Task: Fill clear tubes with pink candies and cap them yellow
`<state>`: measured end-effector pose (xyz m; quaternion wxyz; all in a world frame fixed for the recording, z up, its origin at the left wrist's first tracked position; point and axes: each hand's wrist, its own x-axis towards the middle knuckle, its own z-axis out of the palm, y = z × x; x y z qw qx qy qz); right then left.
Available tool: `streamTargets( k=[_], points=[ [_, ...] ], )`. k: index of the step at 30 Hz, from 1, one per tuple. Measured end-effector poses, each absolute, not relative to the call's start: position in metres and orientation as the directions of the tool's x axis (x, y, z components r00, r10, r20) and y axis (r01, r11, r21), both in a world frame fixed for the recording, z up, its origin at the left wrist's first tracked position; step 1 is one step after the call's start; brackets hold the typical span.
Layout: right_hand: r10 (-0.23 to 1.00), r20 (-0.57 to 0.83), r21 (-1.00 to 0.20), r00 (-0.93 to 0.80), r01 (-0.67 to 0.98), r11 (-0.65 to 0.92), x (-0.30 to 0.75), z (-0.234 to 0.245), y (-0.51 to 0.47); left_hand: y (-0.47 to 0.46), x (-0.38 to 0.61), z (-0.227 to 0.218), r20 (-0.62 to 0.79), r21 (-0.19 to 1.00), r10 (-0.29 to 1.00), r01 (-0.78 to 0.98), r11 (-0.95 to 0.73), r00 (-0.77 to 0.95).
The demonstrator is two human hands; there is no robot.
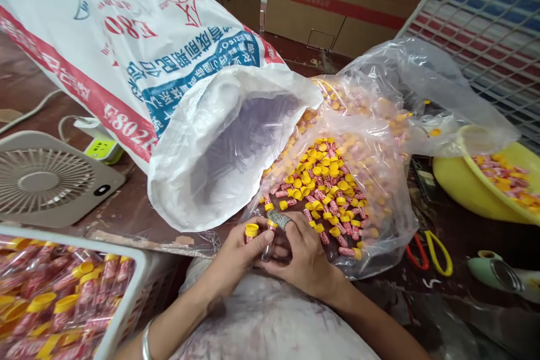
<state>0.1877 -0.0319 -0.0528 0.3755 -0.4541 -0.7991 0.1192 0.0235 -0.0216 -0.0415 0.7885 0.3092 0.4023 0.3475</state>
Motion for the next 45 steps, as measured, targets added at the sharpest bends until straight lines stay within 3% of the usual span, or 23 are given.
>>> streamTargets(
  k=[2,4,7,8,9,11,13,14,18,21,25,27,28,30,31,33,35,38,42,45],
  points=[
    [0.805,0.505,-0.532,-0.312,0.622,0.575,0.183,-0.051,-0.029,-0.019,0.023,-0.038,-0.408,0.764,0.775,-0.285,0.58,0.482],
    [0.785,0.476,-0.526,-0.397,0.587,0.616,0.185,-0.044,-0.024,-0.011,0.018,-0.032,-0.374,0.836,0.776,-0.179,0.519,0.507],
    [0.796,0.375,-0.517,-0.475,0.605,0.605,0.21,-0.031,-0.017,0.014,0.003,-0.02,-0.239,0.959,0.885,0.237,0.152,0.4],
    [0.824,0.362,-0.505,-0.435,0.652,0.566,0.223,-0.028,-0.014,0.026,-0.004,-0.017,-0.166,0.899,0.929,0.438,0.005,0.33],
    [0.854,0.371,-0.481,-0.365,0.711,0.513,0.239,-0.027,-0.012,0.038,-0.009,-0.014,-0.087,0.766,0.96,0.633,-0.107,0.267],
    [0.887,0.404,-0.397,-0.225,0.83,0.392,0.269,-0.028,-0.01,0.062,-0.018,-0.01,0.01,0.395,0.981,0.9,-0.182,0.194],
    [0.908,0.385,-0.299,-0.164,0.909,0.29,0.295,-0.031,-0.013,0.08,-0.022,-0.012,-0.01,0.089,0.985,0.981,-0.172,0.174],
    [0.925,0.347,-0.261,-0.155,0.931,0.254,0.303,-0.033,-0.017,0.086,-0.022,-0.014,-0.039,0.001,0.983,0.984,-0.178,0.178],
    [0.975,0.137,-0.18,-0.176,0.963,0.199,0.304,-0.042,-0.036,0.093,-0.016,-0.027,-0.065,-0.136,0.973,0.964,-0.228,0.221],
    [0.983,0.087,-0.147,-0.161,0.974,0.172,0.287,-0.047,-0.041,0.092,-0.016,-0.032,-0.081,-0.171,0.973,0.959,-0.227,0.216],
    [0.982,0.074,-0.114,-0.176,0.976,0.183,0.277,-0.054,-0.037,0.091,-0.026,-0.03,-0.107,-0.143,0.963,0.955,-0.26,0.246],
    [0.976,0.081,-0.129,-0.203,0.969,0.213,0.279,-0.056,-0.034,0.088,-0.034,-0.025,-0.114,-0.039,0.97,0.975,-0.22,0.215],
    [0.974,0.102,-0.152,-0.203,0.964,0.217,0.281,-0.056,-0.032,0.084,-0.037,-0.023,-0.125,0.095,0.971,0.977,-0.192,0.203],
    [0.973,0.182,-0.266,-0.142,0.946,0.188,0.283,-0.054,-0.03,0.073,-0.041,-0.017,-0.157,0.506,0.963,0.855,-0.111,0.218],
    [0.973,0.219,-0.374,-0.077,0.914,0.157,0.282,-0.052,-0.028,0.066,-0.041,-0.015,-0.173,0.698,0.957,0.715,-0.047,0.232],
    [0.972,0.219,-0.674,0.082,0.733,0.09,0.275,-0.044,-0.024,0.049,-0.036,-0.014,-0.214,0.906,0.944,0.413,0.095,0.252],
    [0.977,0.118,-0.913,0.178,0.405,0.037,0.259,-0.036,-0.019,0.032,-0.026,-0.015,-0.262,0.952,0.931,0.224,0.206,0.255],
    [0.989,-0.016,-1.0,0.144,0.012,-0.018,0.231,-0.035,-0.01,0.01,-0.01,-0.018,-0.198,0.978,0.948,0.12,0.173,0.249],
    [0.987,-0.155,-0.959,0.046,-0.245,-0.139,0.201,-0.051,-0.004,-0.007,0.002,-0.017,0.182,0.956,0.945,0.177,-0.235,0.272],
    [0.962,-0.27,-0.877,-0.039,-0.402,-0.262,0.189,-0.056,-0.009,-0.008,0.002,-0.019,0.514,0.777,0.754,0.151,-0.612,0.409]
  ],
)
